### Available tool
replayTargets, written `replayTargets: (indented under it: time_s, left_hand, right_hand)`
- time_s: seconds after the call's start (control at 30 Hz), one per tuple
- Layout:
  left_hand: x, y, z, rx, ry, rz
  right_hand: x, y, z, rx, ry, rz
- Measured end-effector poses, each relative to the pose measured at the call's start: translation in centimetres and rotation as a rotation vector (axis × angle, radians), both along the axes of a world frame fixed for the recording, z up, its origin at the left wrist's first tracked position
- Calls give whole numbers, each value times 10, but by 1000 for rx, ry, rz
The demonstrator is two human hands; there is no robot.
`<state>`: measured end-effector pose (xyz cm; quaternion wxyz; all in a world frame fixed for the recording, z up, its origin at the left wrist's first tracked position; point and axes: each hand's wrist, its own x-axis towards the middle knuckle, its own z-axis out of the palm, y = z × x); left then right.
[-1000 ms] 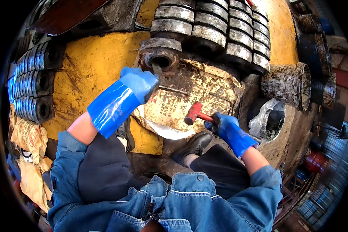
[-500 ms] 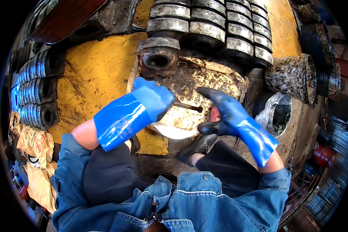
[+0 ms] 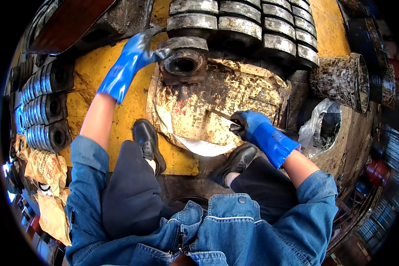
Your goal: The person, wearing blue gloves, cleans and applies grease to metal industrial components using a scraper and a brush. The person removes residue from a housing, applies grease from a small container, and uses a hammer and scraper to fit and clean various metal pieces on the fabrication floor.
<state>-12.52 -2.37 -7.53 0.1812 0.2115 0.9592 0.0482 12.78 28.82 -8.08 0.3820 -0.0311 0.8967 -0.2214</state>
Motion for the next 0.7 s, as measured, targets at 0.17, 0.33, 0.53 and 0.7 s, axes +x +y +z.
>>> replayTargets:
  time_s: [0.17, 0.33, 0.53, 0.7]
  left_hand:
    - [-24, -11, -77, 512, -232, -121]
    - [33, 23, 23, 80, -345, -84]
    - [91, -20, -37, 326, 115, -51]
    - [70, -10, -39, 819, -662, 442]
  right_hand:
    - [16, 52, -94, -205, -81, 186]
    - [-4, 43, 8, -382, -407, -890]
    - [-33, 58, 7, -696, -167, -1063]
    - [-63, 34, 30, -760, -81, -1023]
